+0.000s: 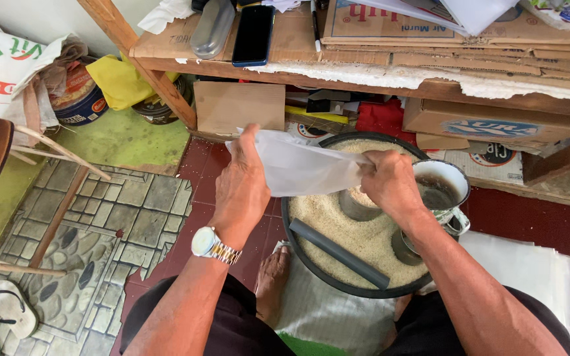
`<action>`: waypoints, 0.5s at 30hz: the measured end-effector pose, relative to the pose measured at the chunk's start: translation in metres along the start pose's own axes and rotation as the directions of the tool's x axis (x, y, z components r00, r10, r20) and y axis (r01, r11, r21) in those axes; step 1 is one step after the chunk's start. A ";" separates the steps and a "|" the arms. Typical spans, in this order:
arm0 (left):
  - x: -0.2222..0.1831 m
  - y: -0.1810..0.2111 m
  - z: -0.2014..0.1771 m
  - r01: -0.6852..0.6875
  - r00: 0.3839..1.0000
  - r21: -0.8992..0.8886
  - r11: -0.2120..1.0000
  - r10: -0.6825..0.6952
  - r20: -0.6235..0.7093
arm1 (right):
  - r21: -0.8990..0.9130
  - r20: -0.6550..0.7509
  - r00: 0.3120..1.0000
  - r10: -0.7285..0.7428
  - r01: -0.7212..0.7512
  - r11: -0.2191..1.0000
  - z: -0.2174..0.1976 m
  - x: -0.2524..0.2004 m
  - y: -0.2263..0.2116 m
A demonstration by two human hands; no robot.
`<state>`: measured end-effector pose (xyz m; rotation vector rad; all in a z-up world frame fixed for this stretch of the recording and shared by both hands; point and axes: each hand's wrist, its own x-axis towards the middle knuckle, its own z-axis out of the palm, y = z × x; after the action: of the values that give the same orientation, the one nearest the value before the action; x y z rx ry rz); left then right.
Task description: The person measures rice from a large container using several different cups and then transfers the measured portions into small plastic bags.
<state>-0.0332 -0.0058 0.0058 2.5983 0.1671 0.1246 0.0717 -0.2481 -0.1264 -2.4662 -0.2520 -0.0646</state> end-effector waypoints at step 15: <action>0.110 -0.011 0.117 -0.360 0.854 -0.298 0.884 0.183 -0.488 | 0.068 -0.435 0.887 -0.155 0.204 0.977 -0.098 -0.014 -0.020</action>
<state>0.0886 -0.0391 -0.0938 2.1466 -0.0709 0.7888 0.0559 -0.2953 -0.0380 -2.2394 -0.2815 -0.6481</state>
